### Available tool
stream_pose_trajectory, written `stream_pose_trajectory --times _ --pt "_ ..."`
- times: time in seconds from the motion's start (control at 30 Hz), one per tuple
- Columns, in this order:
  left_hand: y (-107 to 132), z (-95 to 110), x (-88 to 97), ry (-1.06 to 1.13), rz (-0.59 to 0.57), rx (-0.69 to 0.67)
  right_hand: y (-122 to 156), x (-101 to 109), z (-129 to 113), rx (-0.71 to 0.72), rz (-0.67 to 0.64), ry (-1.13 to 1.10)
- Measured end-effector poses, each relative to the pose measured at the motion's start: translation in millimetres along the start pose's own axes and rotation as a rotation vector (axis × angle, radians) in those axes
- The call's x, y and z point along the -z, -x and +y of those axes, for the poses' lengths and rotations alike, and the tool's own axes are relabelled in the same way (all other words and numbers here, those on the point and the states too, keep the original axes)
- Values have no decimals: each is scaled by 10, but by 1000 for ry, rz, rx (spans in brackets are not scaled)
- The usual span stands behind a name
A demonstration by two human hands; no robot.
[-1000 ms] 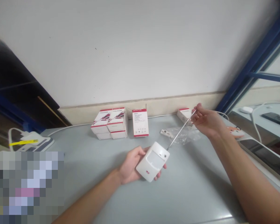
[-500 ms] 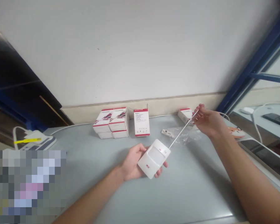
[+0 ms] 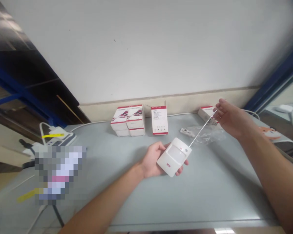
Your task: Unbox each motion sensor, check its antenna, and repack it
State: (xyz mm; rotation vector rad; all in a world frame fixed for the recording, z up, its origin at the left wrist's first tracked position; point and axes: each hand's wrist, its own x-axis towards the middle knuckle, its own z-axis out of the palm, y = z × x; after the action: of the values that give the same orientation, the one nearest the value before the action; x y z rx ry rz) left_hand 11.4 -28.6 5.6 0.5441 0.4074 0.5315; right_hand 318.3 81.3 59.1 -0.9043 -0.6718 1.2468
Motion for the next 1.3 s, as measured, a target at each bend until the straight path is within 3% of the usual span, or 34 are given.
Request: stream_pose_trajectory --times 0.23,0.57,0.83,1.3 --pt "-27 -30 46 2 -46 -3 16 -5 -9 9 19 -11" --pt "-4 -28 43 -39 -56 -26 89 -95 -12 151 158 -77" --pt "15 -23 15 -47 -24 -24 91 -95 -54 47 92 -90" --pt "21 6 -16 -38 16 17 23 -38 -15 60 -28 -127"
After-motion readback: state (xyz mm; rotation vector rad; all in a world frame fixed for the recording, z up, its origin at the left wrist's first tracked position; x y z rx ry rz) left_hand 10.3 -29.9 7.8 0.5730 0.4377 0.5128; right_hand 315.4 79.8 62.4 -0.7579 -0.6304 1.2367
